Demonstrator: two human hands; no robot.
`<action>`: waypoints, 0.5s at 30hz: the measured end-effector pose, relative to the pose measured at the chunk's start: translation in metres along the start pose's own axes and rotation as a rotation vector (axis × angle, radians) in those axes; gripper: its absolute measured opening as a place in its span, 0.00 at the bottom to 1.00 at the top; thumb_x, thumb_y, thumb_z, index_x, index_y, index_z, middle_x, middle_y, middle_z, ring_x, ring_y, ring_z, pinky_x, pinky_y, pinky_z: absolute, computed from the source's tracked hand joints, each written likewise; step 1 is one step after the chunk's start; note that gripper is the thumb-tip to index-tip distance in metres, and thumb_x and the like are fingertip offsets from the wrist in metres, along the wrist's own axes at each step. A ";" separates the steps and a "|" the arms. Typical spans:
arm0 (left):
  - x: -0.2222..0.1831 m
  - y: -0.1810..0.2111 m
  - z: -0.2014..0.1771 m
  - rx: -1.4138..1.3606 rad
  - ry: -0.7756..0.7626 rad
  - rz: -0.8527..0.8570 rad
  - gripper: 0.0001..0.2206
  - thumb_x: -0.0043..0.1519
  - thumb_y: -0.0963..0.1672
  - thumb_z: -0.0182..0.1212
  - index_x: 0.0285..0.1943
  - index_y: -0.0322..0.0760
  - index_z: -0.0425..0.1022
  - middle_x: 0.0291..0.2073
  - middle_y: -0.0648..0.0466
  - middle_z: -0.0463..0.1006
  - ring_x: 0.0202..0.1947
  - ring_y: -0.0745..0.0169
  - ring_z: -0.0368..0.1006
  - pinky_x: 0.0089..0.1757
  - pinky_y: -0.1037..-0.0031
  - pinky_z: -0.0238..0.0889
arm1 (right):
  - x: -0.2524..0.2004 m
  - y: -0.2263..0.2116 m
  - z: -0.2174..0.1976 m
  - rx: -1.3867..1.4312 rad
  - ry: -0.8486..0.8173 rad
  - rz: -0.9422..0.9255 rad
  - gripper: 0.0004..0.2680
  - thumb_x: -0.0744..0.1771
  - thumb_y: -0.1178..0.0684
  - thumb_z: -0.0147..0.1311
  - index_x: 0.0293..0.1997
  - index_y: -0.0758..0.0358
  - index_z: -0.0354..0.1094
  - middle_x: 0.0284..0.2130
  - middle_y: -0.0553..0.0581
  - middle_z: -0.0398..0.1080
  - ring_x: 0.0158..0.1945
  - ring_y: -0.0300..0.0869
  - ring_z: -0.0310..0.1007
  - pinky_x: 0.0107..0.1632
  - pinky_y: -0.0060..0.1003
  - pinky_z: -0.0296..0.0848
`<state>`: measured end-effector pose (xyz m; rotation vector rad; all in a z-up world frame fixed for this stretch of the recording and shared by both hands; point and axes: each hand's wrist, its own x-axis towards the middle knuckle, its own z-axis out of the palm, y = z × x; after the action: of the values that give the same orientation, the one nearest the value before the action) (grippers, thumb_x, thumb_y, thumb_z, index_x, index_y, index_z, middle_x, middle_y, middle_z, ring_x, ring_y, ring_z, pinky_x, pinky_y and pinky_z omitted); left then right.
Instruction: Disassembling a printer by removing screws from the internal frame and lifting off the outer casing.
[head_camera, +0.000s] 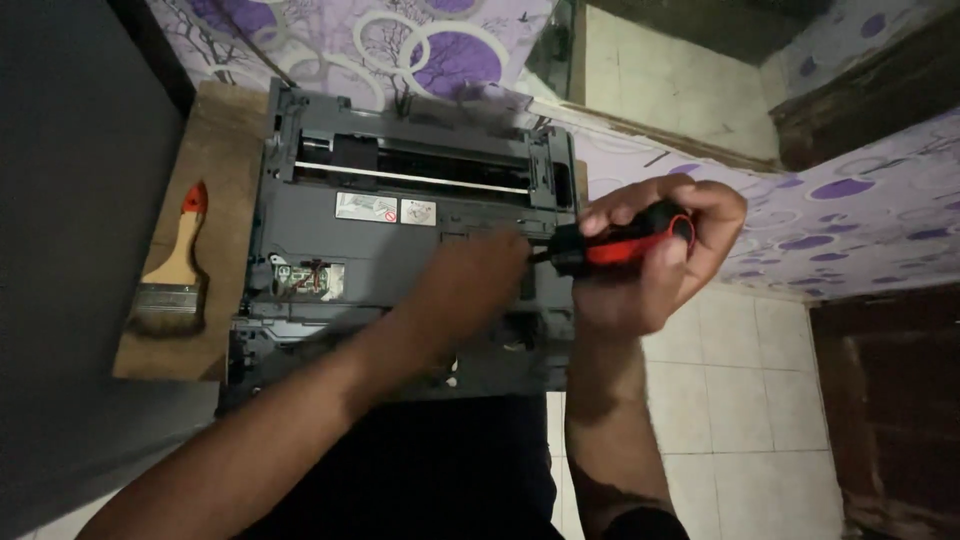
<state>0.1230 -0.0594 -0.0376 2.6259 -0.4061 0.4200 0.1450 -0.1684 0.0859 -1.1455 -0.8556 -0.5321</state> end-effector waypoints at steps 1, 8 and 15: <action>0.002 -0.004 0.005 0.072 0.009 0.049 0.02 0.60 0.42 0.58 0.40 0.44 0.74 0.32 0.53 0.77 0.28 0.50 0.77 0.24 0.58 0.66 | 0.000 0.003 -0.003 -0.028 0.042 0.016 0.09 0.71 0.44 0.48 0.50 0.56 0.58 0.30 0.56 0.60 0.27 0.42 0.63 0.33 0.34 0.69; -0.008 -0.006 -0.067 -0.149 -0.117 -0.035 0.12 0.60 0.41 0.59 0.53 0.42 0.79 0.49 0.48 0.80 0.38 0.43 0.79 0.32 0.53 0.71 | -0.002 0.006 -0.008 0.040 0.098 0.111 0.09 0.71 0.46 0.49 0.51 0.56 0.59 0.31 0.55 0.60 0.28 0.41 0.63 0.32 0.33 0.68; -0.068 -0.011 -0.112 -0.597 0.006 0.104 0.23 0.66 0.46 0.57 0.70 0.33 0.63 0.64 0.40 0.72 0.66 0.39 0.67 0.62 0.58 0.57 | -0.021 -0.016 0.050 0.311 0.082 0.252 0.11 0.72 0.44 0.51 0.55 0.55 0.60 0.35 0.58 0.60 0.30 0.46 0.64 0.39 0.42 0.73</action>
<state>0.0394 0.0173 0.0299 2.0303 -0.5677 0.2827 0.1052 -0.1278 0.0861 -0.9218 -0.6823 -0.2262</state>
